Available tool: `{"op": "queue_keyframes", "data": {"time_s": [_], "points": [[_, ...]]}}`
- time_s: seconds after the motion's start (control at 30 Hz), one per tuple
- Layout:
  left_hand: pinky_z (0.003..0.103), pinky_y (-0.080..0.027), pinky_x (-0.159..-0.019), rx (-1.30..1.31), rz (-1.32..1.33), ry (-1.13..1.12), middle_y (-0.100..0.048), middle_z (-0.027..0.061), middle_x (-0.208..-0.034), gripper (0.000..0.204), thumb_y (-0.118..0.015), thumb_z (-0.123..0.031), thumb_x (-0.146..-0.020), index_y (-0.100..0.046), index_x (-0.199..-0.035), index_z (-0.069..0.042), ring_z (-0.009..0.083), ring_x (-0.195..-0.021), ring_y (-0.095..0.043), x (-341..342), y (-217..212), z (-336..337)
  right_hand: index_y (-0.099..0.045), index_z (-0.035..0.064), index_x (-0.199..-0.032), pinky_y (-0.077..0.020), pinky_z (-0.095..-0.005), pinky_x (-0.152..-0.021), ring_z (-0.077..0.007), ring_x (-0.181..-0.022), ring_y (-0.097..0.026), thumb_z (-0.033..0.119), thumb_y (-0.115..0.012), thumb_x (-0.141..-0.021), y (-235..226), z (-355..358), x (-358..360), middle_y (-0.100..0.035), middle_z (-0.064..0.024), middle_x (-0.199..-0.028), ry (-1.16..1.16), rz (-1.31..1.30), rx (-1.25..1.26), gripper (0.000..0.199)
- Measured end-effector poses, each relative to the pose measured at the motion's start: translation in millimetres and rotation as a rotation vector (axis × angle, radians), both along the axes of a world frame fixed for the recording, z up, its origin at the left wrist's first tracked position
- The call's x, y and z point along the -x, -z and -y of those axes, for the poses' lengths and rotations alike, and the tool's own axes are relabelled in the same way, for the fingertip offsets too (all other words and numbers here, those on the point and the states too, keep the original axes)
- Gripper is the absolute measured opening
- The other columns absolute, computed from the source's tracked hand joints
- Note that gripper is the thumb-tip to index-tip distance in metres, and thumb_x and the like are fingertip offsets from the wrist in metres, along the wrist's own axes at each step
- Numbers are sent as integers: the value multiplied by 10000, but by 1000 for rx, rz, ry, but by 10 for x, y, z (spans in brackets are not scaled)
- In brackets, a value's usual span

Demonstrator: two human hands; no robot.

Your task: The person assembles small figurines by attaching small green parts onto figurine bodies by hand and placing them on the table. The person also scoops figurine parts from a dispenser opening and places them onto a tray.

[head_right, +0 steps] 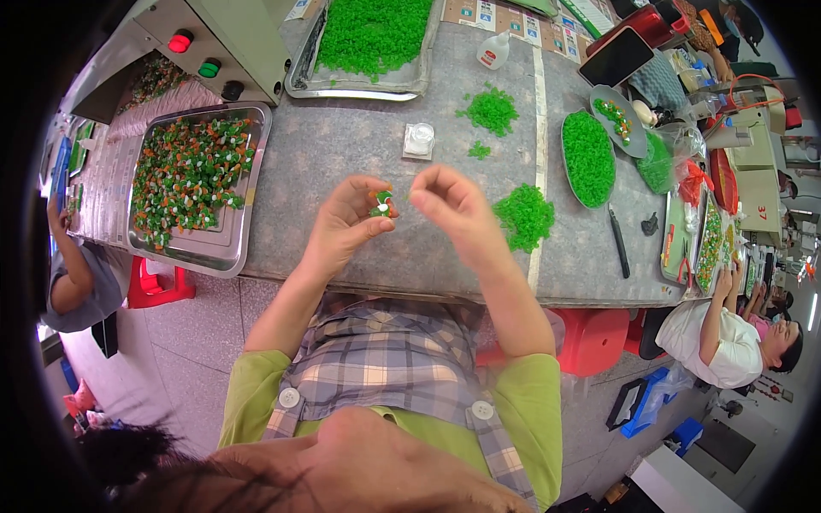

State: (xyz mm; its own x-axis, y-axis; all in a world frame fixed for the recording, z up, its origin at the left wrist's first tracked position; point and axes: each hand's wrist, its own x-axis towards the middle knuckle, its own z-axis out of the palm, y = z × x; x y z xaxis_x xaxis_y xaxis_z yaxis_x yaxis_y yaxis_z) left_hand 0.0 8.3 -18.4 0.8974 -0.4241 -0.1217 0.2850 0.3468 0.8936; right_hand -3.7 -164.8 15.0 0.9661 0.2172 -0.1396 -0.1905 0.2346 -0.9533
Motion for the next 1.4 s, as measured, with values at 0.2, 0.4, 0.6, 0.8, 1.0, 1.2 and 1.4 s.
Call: {"op": "queue_keyframes", "data": {"time_s": [0.2, 0.4, 0.6, 0.8, 1.0, 1.2, 1.4], "points": [[207, -437, -730, -132, 61, 49, -523, 18, -893, 390, -648, -5, -718, -443, -1049, -30, 85, -837, -521, 22, 5, 31, -533, 59, -831, -294, -163, -556, -24, -624, -374, 180, -588, -799, 161, -81, 118, -480, 59, -721, -7, -170, -134, 137], [188, -441, -656, -190, 50, -28, -541, -27, -810, 390, -712, -51, -656, -507, -988, -55, 40, -737, -506, 50, 25, 66, -539, 48, -836, -317, -164, -573, -22, -650, -404, 175, -589, -803, 180, -97, 141, -501, 46, -733, 15, -163, -121, 140], [184, -435, -633, -277, 87, -17, -527, -29, -787, 386, -716, -84, -663, -511, -989, -52, 38, -706, -493, 62, -29, 59, -534, 26, -840, -359, -164, -616, -26, -712, -466, 126, -578, -810, 167, -110, 162, -533, 26, -761, 48, -93, -53, 114], [187, -438, -633, -239, 71, 12, -519, -18, -771, 404, -718, -81, -661, -508, -1005, -49, 46, -703, -498, 57, 15, 53, -541, 25, -824, -359, -160, -573, -22, -655, -464, 83, -590, -791, 189, -98, 190, -541, 27, -745, 73, -10, 130, 82], [205, -452, -633, -240, 86, 64, -543, -1, -787, 410, -715, -85, -664, -505, -1013, -46, 59, -711, -525, 48, 5, 52, -544, 24, -805, -328, -151, -528, -4, -609, -429, 65, -598, -769, 190, -69, 218, -532, 42, -711, 85, 56, 259, 77], [242, -464, -639, -468, 235, 83, -561, 39, -787, 419, -718, -126, -656, -514, -1017, -69, 111, -701, -562, 49, -45, 44, -537, 24, -781, -318, -141, -502, 7, -579, -410, 59, -594, -762, 185, -57, 238, -520, 49, -683, 93, 31, 291, 69], [246, -462, -644, -511, 284, 82, -561, 38, -783, 412, -716, -131, -660, -515, -1014, -68, 115, -708, -562, 52, -60, 61, -533, 24, -782, -335, -144, -526, -1, -605, -437, 64, -584, -774, 203, -48, 233, -528, 37, -701, 88, -61, 125, 65]]}}
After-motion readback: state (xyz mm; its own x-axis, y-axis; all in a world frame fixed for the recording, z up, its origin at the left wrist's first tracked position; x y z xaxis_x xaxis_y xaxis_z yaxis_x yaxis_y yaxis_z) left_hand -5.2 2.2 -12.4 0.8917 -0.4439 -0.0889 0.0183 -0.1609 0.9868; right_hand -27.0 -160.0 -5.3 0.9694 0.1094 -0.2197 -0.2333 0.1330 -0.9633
